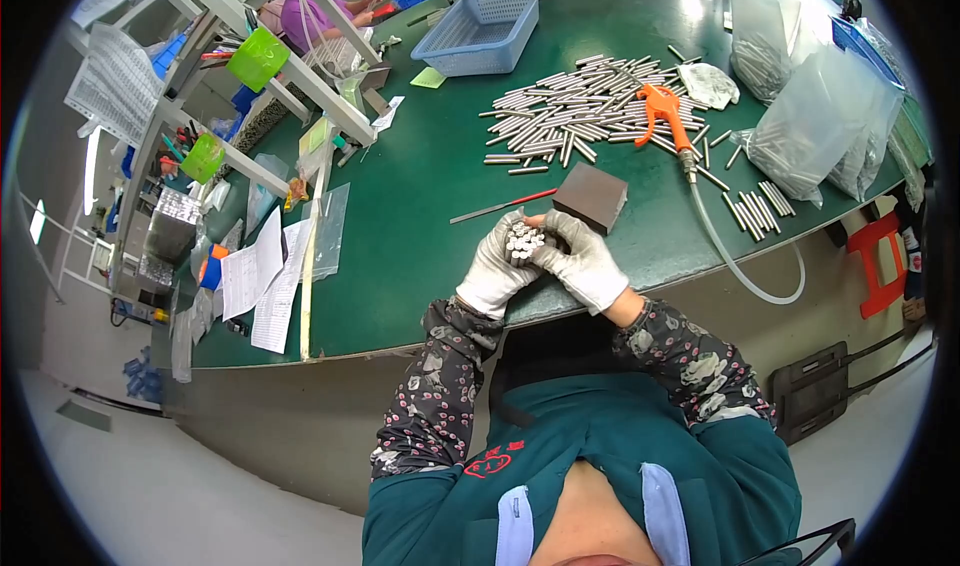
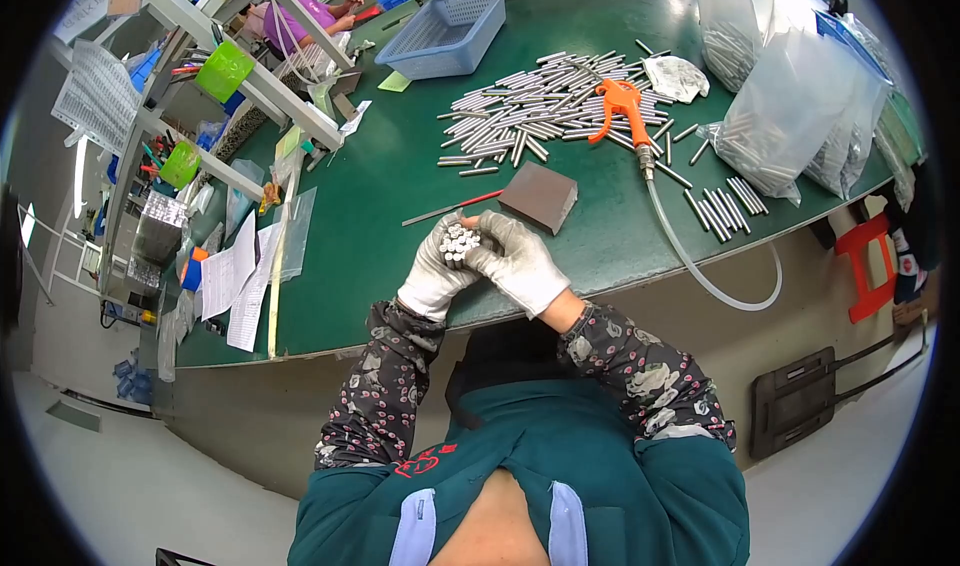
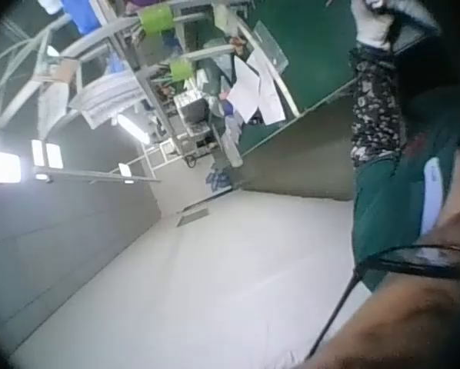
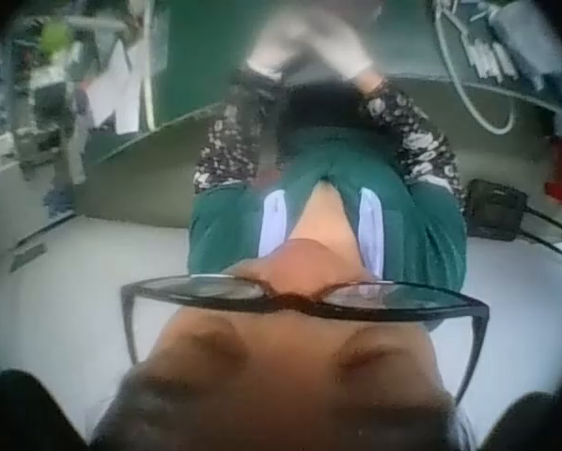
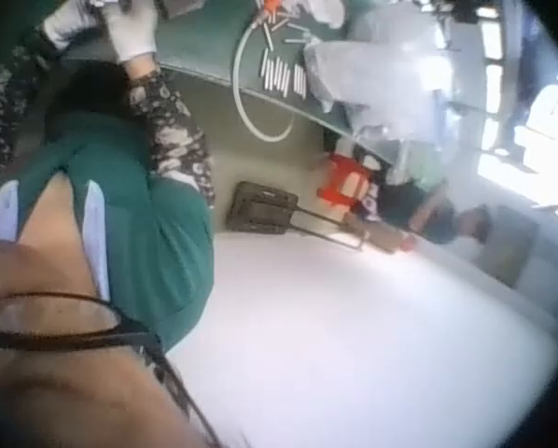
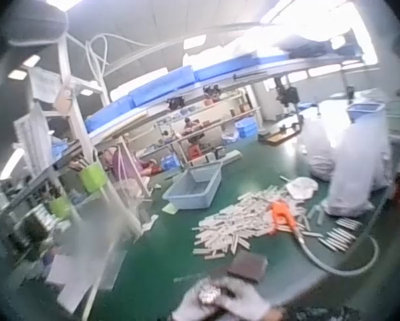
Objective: Cleaning and sorting metal pins using a polishing block and an air pressure nozzle at a manufacturing workbench.
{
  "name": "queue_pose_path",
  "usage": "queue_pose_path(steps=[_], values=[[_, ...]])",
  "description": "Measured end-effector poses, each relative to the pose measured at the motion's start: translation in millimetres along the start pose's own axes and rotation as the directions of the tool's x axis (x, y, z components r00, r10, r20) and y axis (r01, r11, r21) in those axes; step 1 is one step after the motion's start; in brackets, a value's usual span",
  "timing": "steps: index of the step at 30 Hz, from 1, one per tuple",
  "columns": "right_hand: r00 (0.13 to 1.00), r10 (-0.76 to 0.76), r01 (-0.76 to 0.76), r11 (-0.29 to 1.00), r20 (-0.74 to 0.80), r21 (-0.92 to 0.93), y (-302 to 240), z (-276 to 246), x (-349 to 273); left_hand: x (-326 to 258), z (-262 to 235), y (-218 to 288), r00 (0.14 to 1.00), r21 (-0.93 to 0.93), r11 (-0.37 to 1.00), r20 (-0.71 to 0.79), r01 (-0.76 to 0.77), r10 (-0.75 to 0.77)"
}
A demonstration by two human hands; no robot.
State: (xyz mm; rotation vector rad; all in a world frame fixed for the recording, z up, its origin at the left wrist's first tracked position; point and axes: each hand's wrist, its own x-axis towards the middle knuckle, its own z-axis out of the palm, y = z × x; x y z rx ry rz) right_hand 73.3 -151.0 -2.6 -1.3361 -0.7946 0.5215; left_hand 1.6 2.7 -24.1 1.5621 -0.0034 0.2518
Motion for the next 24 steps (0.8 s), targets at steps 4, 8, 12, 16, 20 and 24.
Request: queue_pose_path(steps=[4,8,12,16,20,24], values=[[0.999,-0.029,0.031,0.997,-0.03,0.067,9.0,0.4,1.5,0.5,4.8,6.9,1.0,-0.036,0.999,0.001,-0.004,0.004],[0.993,-0.092,0.095,0.995,-0.068,0.043,11.5,2.6,3.7,1.2,7.6,10.9,1.0,-0.056,0.998,-0.012,0.016,-0.017],[0.982,-0.159,0.156,0.987,-0.1,-0.038,10.7,0.8,3.5,1.7,8.1,12.7,0.999,-0.051,0.998,-0.027,0.034,-0.036],[0.983,-0.151,0.146,0.988,-0.105,-0.058,5.5,0.8,2.8,3.9,8.1,15.4,0.999,-0.09,0.995,-0.014,0.05,-0.052],[0.995,-0.084,0.083,0.996,-0.059,-0.023,6.8,0.1,3.9,4.5,10.5,19.5,0.999,-0.057,0.998,-0.028,0.032,-0.033],[0.974,-0.16,0.164,0.986,-0.16,0.012,11.7,2.1,4.9,6.4,13.7,22.9,0.999,-0.041,0.999,-0.04,0.022,-0.024]])
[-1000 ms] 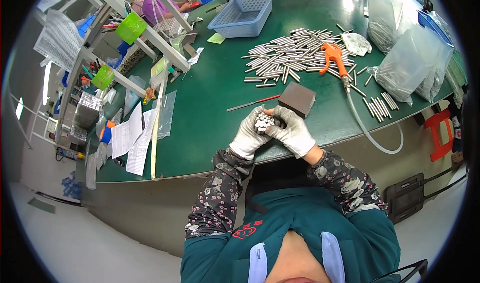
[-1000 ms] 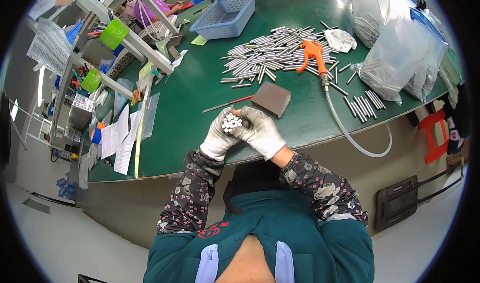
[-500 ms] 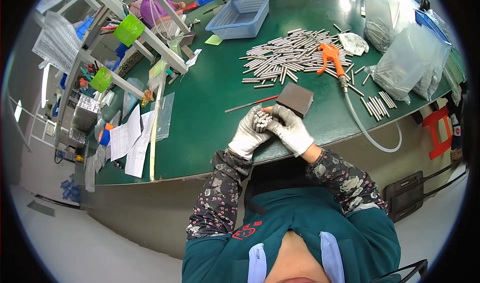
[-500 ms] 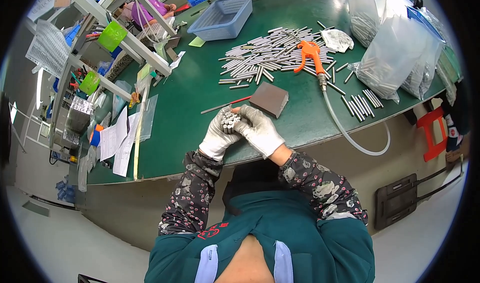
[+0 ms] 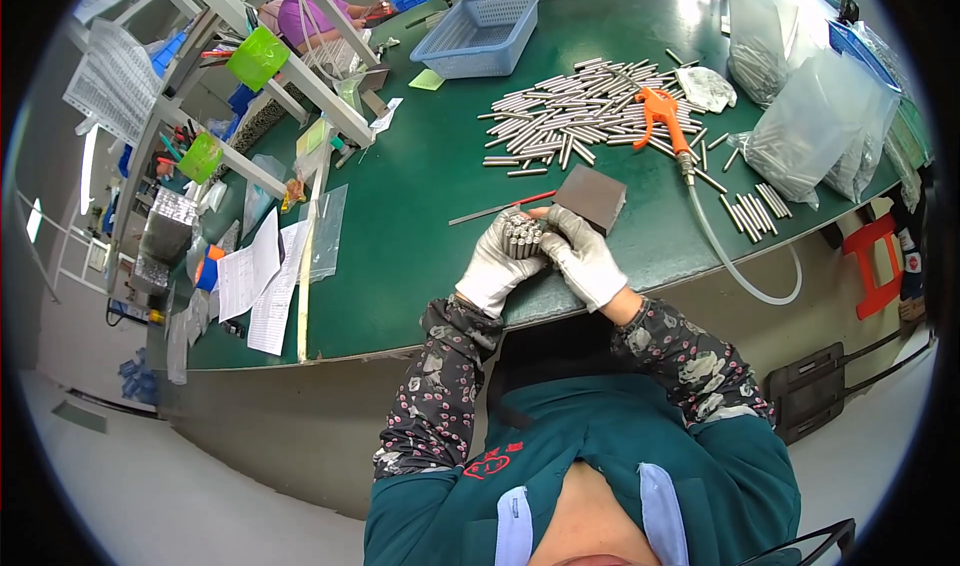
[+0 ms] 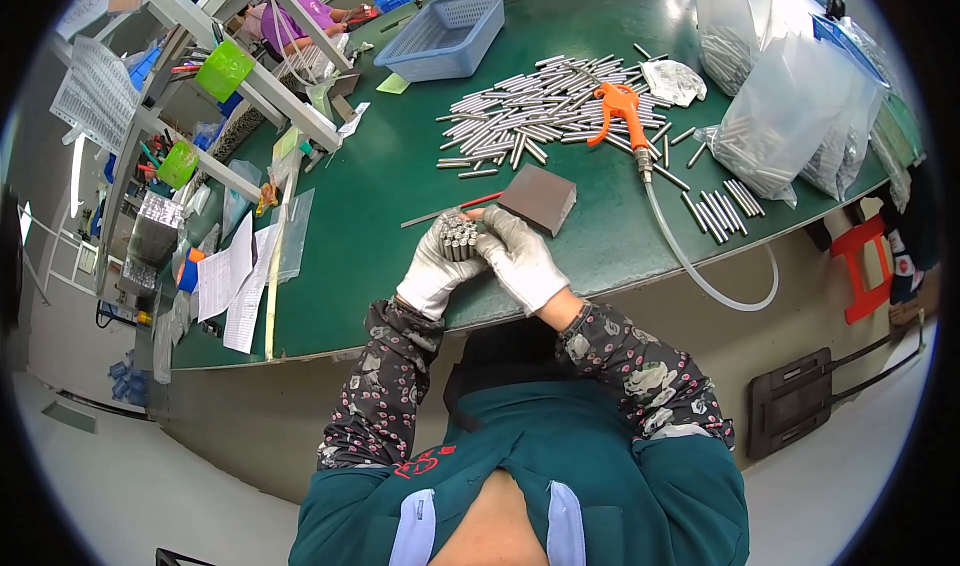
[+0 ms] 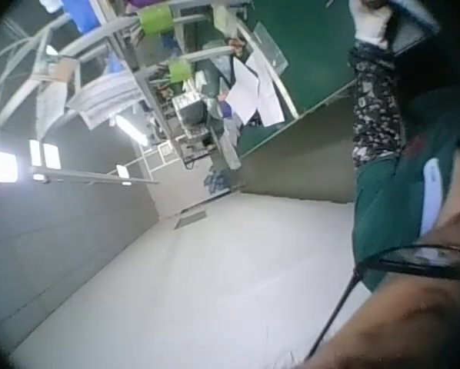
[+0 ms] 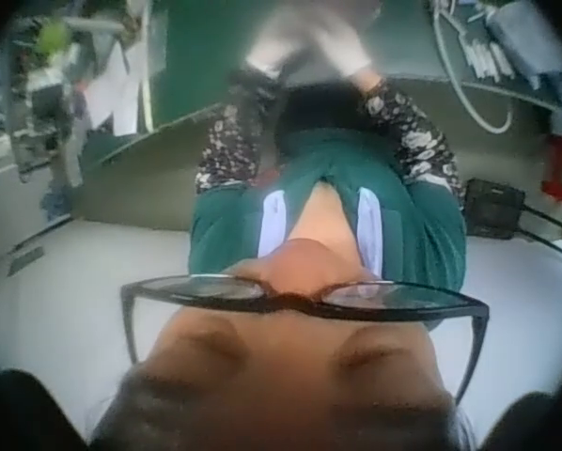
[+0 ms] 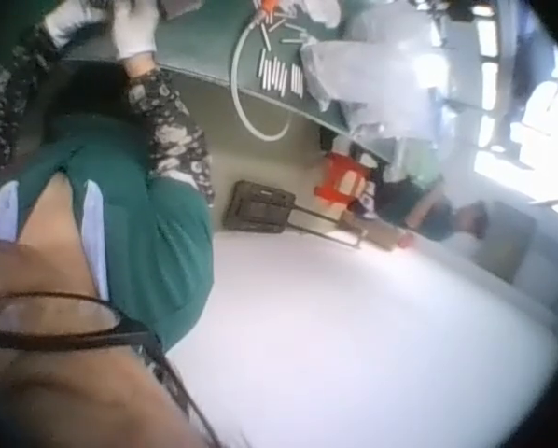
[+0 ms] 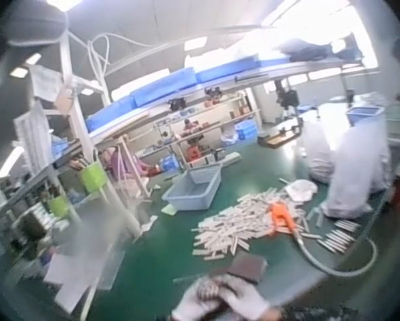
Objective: Cleaning and sorting metal pins using a polishing block and an air pressure nozzle at a manufacturing workbench.
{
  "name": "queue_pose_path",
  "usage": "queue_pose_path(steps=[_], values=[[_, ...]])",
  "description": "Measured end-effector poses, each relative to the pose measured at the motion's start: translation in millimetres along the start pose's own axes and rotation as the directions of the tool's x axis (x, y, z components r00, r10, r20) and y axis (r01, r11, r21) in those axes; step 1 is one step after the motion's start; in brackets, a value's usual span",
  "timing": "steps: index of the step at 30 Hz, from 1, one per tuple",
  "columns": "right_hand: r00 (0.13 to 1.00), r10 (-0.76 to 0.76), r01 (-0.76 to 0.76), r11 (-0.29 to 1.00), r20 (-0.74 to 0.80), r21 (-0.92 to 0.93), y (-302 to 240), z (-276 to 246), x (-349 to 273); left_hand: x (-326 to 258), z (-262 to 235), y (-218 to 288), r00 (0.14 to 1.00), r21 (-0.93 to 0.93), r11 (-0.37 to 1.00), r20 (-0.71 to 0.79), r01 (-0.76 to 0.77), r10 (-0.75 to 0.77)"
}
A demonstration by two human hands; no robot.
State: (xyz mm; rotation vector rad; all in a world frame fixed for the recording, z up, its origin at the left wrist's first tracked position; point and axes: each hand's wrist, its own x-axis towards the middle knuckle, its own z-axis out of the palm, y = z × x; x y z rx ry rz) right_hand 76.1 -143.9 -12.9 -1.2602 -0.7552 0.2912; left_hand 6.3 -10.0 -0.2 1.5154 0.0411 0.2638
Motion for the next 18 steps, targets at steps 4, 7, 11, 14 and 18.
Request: queue_pose_path(steps=[4,7,11,14,18], values=[[0.997,0.071,-0.07,0.995,0.014,-0.071,-9.8,-8.6,0.9,-1.8,-3.7,-4.2,0.998,-0.133,0.99,-0.047,0.044,-0.051],[0.994,-0.091,0.067,0.95,-0.067,-0.305,-37.1,-22.0,7.6,0.1,-1.6,-4.6,0.995,-0.112,0.992,-0.069,0.058,-0.066],[0.954,-0.3,0.144,0.496,-0.014,-0.856,-42.4,-43.5,14.6,0.2,2.5,-1.5,0.992,-0.082,0.996,-0.116,0.044,-0.053],[0.967,-0.253,0.075,0.26,0.007,-0.963,-41.1,-47.5,15.1,0.7,1.9,-2.7,0.992,-0.102,0.994,-0.116,0.038,-0.05],[0.998,-0.018,0.056,0.141,0.054,-0.988,-37.0,-49.3,13.9,0.5,3.7,-0.9,0.99,-0.11,0.993,-0.128,0.051,-0.065]])
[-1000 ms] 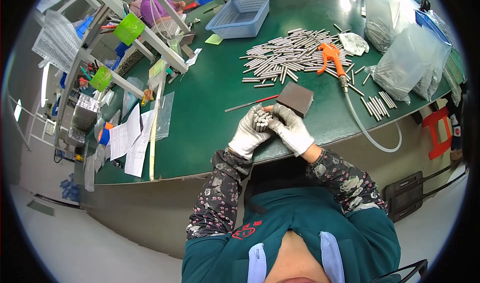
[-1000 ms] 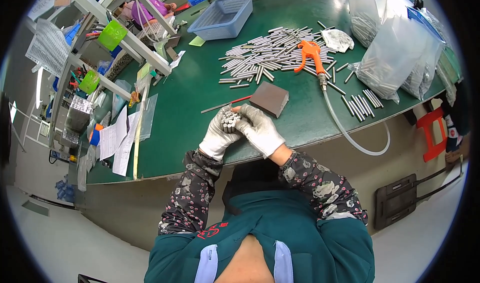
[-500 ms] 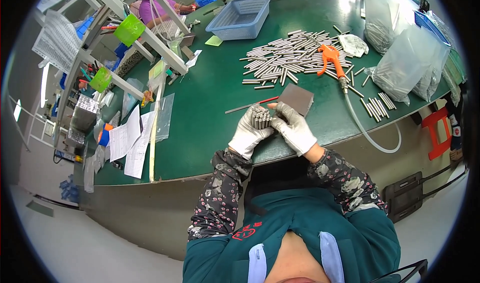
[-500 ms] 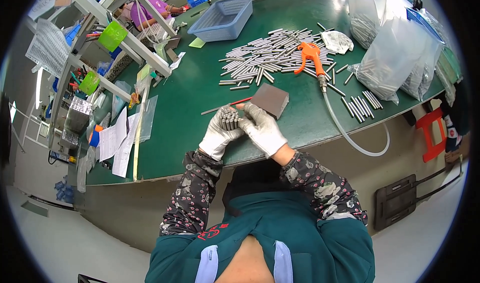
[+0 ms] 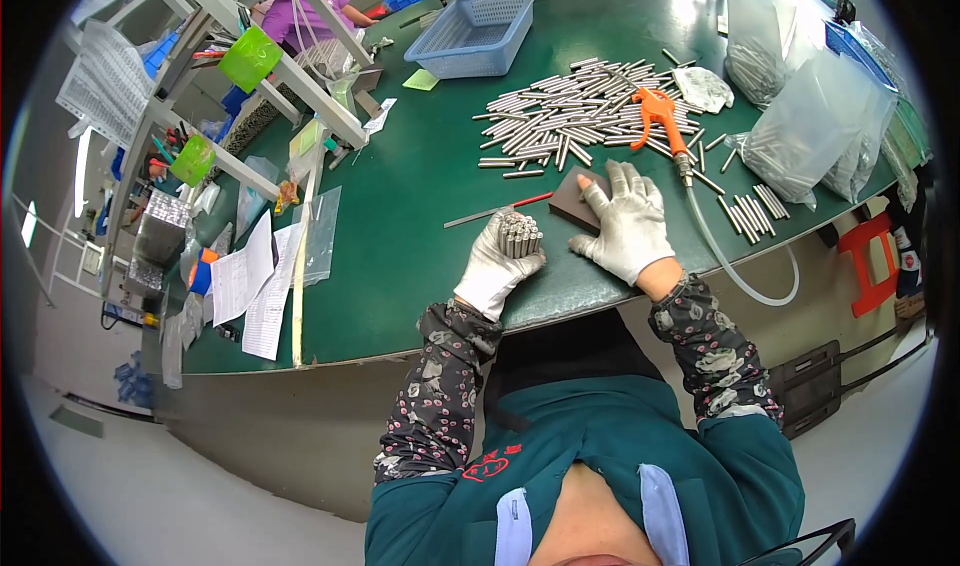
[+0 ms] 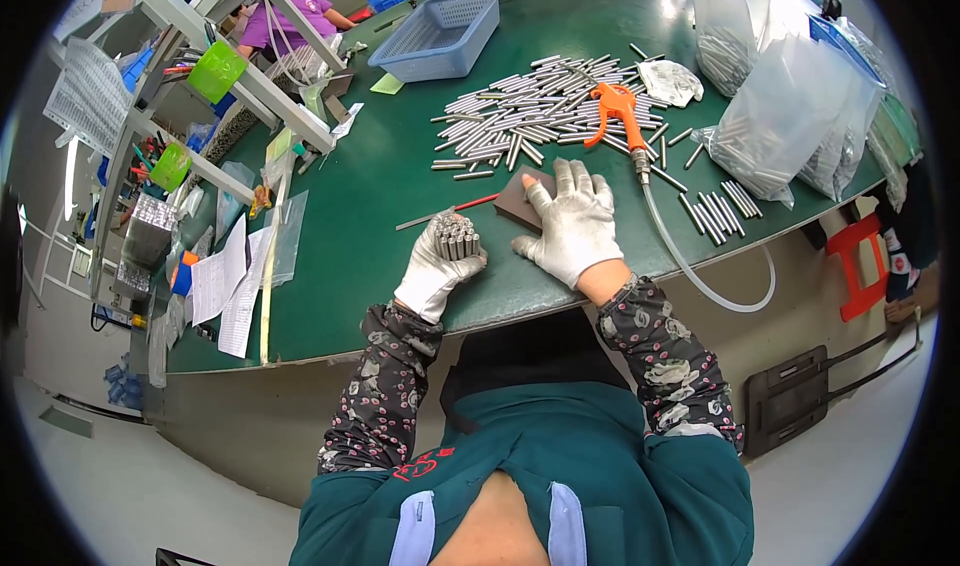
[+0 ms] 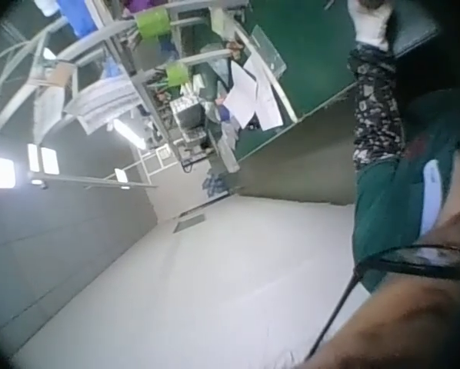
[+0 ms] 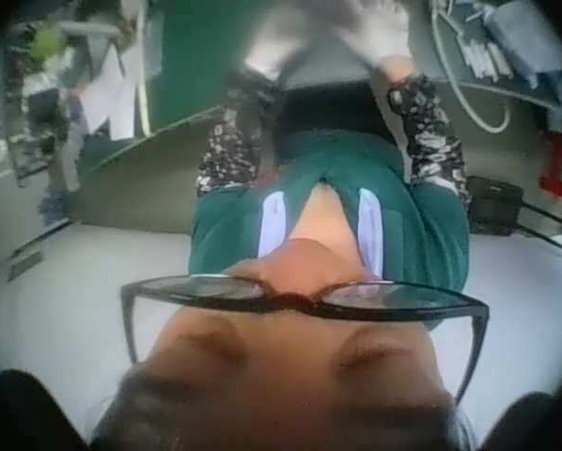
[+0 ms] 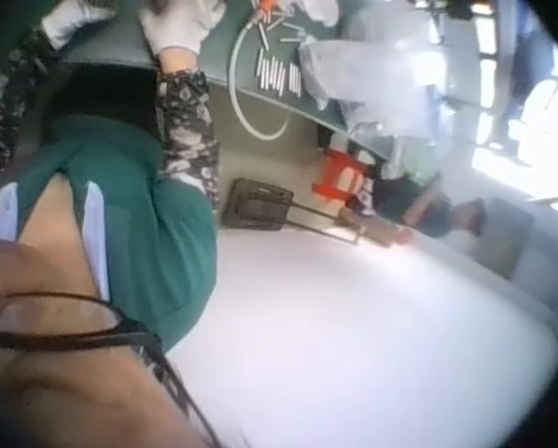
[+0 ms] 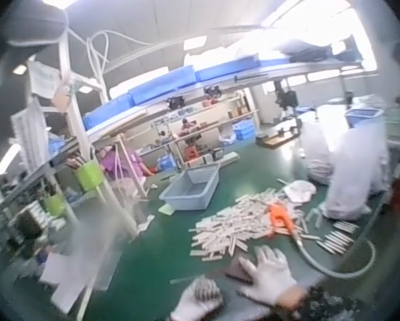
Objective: Cleaning and sorting metal pins using a polishing block and an air pressure nozzle at a manufacturing workbench.
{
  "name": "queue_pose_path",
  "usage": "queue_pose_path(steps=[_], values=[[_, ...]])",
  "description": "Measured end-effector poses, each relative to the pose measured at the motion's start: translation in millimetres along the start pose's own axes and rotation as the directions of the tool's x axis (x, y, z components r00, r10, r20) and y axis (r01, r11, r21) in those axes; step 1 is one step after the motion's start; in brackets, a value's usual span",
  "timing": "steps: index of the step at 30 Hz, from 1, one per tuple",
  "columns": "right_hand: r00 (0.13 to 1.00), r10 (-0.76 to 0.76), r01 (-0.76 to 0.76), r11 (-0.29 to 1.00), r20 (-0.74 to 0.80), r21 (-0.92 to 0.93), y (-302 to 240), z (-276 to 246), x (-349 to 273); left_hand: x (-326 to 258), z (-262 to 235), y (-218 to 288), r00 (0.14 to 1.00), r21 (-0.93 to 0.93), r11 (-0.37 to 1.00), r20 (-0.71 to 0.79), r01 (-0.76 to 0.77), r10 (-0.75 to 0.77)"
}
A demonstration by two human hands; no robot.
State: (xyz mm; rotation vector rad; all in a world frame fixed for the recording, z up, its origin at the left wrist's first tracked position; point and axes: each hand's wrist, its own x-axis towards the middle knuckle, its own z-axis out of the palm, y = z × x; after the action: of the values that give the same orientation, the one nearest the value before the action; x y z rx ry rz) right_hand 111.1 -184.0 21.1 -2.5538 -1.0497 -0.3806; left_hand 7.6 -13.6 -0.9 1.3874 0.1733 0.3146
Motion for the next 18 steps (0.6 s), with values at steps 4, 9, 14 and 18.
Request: queue_pose_path(steps=[4,9,14,18], values=[[1.0,-0.011,0.01,0.996,0.013,0.091,7.5,11.7,0.9,0.6,1.2,0.3,1.0,0.072,0.997,0.012,-0.029,0.028],[0.955,-0.109,0.207,0.911,-0.276,0.357,0.5,-0.6,-12.0,1.8,3.1,-1.9,0.998,0.061,0.997,-0.038,-0.055,0.057],[0.945,-0.158,0.236,0.936,-0.287,0.262,5.3,-1.5,-9.8,0.0,1.6,5.0,0.999,-0.091,0.995,-0.012,0.034,-0.036],[0.928,-0.141,0.274,0.886,-0.345,0.375,-4.9,-16.1,-14.2,2.9,-5.0,-5.5,0.996,0.095,0.993,0.044,-0.076,0.072]])
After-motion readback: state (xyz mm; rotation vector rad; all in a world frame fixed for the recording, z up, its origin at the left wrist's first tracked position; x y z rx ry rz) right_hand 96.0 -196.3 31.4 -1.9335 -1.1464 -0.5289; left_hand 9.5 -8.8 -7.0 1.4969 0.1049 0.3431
